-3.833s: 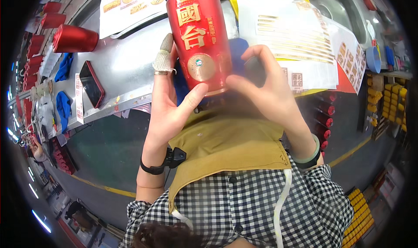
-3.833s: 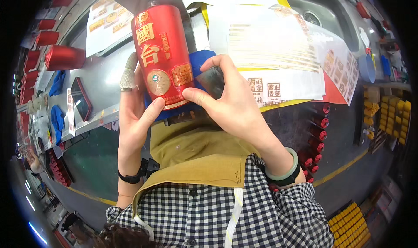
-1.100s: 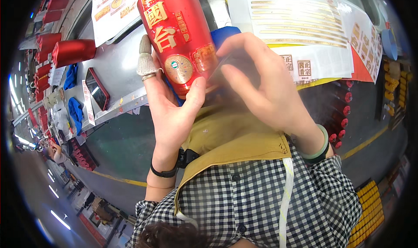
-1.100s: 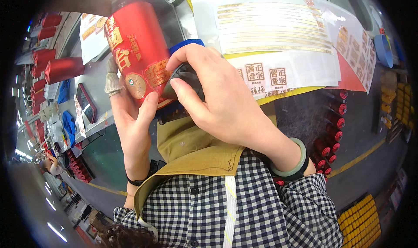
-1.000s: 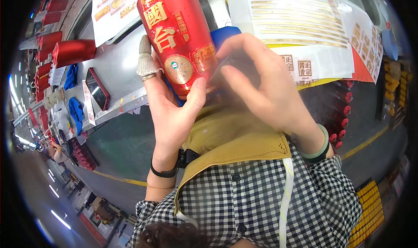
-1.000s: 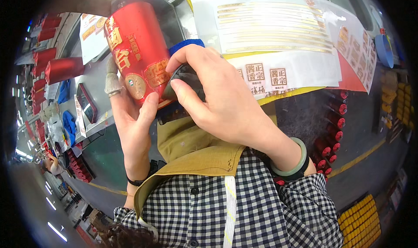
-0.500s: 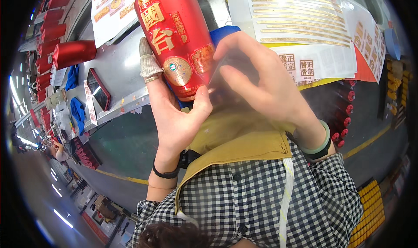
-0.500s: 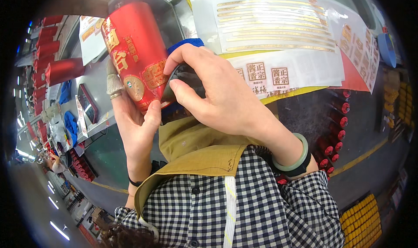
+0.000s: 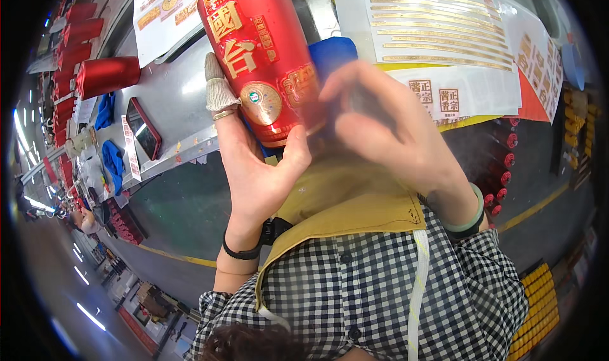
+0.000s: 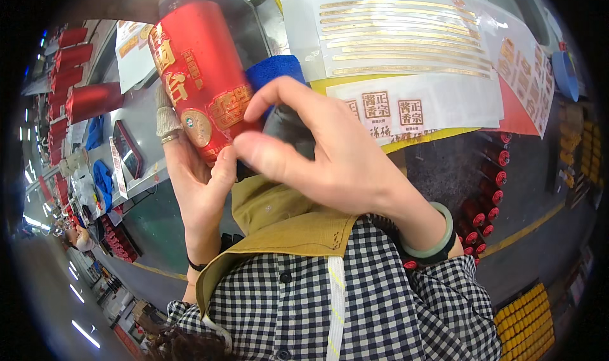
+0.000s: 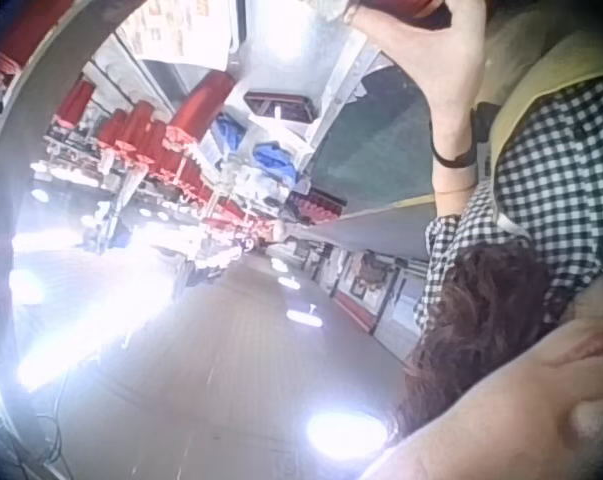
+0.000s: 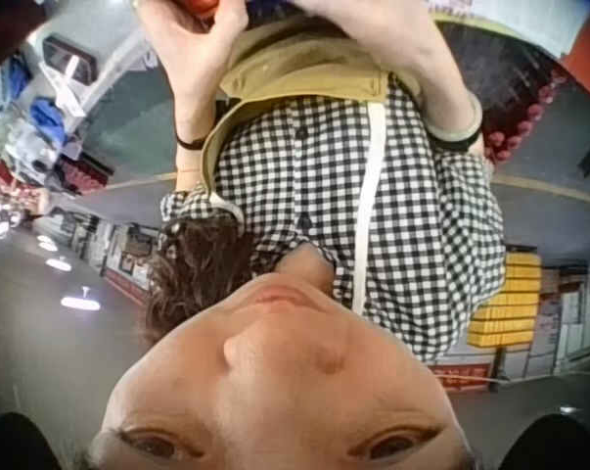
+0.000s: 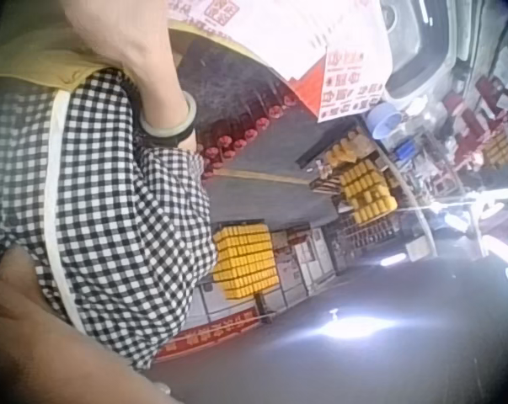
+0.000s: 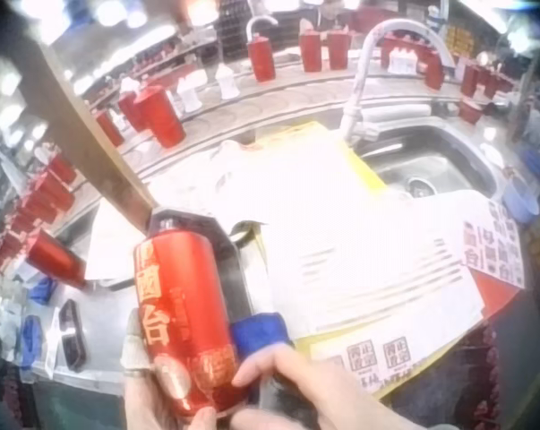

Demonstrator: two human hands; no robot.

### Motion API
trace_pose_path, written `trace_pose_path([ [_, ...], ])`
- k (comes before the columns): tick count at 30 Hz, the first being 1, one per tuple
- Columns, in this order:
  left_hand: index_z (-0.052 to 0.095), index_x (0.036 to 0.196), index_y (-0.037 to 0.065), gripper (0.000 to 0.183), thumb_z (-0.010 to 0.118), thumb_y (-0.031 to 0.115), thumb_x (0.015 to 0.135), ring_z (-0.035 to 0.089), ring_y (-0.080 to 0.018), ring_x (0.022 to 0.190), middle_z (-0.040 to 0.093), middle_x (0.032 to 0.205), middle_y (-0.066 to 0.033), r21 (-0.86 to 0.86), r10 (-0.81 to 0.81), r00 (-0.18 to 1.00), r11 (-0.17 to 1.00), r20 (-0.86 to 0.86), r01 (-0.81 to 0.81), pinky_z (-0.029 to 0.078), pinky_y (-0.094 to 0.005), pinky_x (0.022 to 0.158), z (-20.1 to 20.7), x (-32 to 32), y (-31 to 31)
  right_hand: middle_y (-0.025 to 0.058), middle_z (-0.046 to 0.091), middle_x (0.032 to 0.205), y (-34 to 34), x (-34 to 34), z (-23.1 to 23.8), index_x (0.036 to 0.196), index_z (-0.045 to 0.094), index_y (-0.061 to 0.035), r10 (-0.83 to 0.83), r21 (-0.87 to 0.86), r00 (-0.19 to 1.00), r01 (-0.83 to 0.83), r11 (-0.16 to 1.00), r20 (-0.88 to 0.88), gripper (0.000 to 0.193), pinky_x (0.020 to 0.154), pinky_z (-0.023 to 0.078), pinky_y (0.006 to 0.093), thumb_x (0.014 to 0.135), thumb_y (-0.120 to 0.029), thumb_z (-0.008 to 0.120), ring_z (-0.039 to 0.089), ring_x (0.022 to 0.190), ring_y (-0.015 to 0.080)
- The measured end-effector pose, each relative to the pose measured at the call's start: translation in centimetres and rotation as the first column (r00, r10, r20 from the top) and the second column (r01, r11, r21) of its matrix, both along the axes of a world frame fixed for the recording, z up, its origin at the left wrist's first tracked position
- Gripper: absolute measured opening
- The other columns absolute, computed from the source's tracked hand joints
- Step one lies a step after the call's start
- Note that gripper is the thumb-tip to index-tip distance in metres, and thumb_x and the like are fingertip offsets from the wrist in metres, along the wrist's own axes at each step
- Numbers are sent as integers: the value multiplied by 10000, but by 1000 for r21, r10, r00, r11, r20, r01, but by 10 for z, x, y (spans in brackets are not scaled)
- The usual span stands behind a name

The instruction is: Applying decorative labels and protective films to red canisters on an assembly line.

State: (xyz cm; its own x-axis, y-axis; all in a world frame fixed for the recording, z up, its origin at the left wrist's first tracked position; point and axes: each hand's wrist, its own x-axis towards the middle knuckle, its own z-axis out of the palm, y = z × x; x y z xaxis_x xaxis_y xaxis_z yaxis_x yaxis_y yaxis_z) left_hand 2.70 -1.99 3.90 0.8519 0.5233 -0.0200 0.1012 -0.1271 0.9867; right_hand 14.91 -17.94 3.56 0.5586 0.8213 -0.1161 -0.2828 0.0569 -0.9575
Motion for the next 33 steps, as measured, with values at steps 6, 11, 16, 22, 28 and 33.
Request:
trace_pose_path([
  [6, 30, 1643, -9, 1061, 667, -53, 795, 483, -246, 1360, 361, 1547, -171, -55, 17, 1000, 998, 13, -16, 441, -377, 1115, 2, 1, -1, 83, 694, 1117, -16, -5, 21, 1301, 618, 45, 154, 13, 936, -158, 987, -317, 514, 876, 516, 274, 975, -341, 712, 629, 1018, 107],
  [11, 34, 1644, -6, 1062, 671, -52, 795, 490, -239, 1352, 368, 1540, -163, -58, 22, 1000, 998, 22, -21, 449, -372, 1106, 1, 3, -2, 80, 677, 1155, -18, -8, 13, 1304, 619, 49, 182, 98, 841, -154, 983, -509, 448, 924, 508, 291, 1033, -308, 632, 616, 1073, 120],
  [16, 33, 1648, 8, 1067, 669, -60, 793, 517, -233, 1318, 388, 1519, -155, -73, 37, 999, 997, 4, -37, 478, -362, 1071, 1, 2, -4, 75, 675, 1138, -12, -12, 8, 1253, 644, 47, 151, 97, 865, -119, 988, -478, 430, 944, 485, 287, 1048, -328, 600, 599, 1060, 112],
  [22, 39, 1647, 4, 1070, 677, -52, 789, 517, -231, 1312, 388, 1519, -155, -74, 47, 999, 996, -4, -48, 476, -357, 1069, 3, 2, -5, 71, 680, 1126, -12, -11, 3, 1225, 654, 41, 147, 74, 896, -128, 989, -420, 394, 925, 486, 274, 1043, -304, 600, 601, 1048, 106],
  [28, 40, 1644, -5, 1076, 682, -46, 782, 513, -230, 1314, 382, 1521, -156, -42, 42, 999, 998, -12, -43, 467, -358, 1077, 0, 1, -3, 73, 687, 1106, -12, -12, 7, 1225, 665, 44, 89, 28, 915, -85, 996, -394, 397, 920, 489, 275, 1036, -301, 610, 602, 1047, 104],
  [33, 43, 1643, -9, 1077, 685, -44, 779, 513, -231, 1314, 384, 1520, -157, -38, 48, 999, 998, -11, -49, 463, -356, 1081, 1, 2, -4, 78, 688, 1117, -13, -11, 11, 1241, 661, 44, 116, 53, 914, -103, 993, -390, 416, 932, 486, 278, 1026, -310, 627, 603, 1055, 110],
])
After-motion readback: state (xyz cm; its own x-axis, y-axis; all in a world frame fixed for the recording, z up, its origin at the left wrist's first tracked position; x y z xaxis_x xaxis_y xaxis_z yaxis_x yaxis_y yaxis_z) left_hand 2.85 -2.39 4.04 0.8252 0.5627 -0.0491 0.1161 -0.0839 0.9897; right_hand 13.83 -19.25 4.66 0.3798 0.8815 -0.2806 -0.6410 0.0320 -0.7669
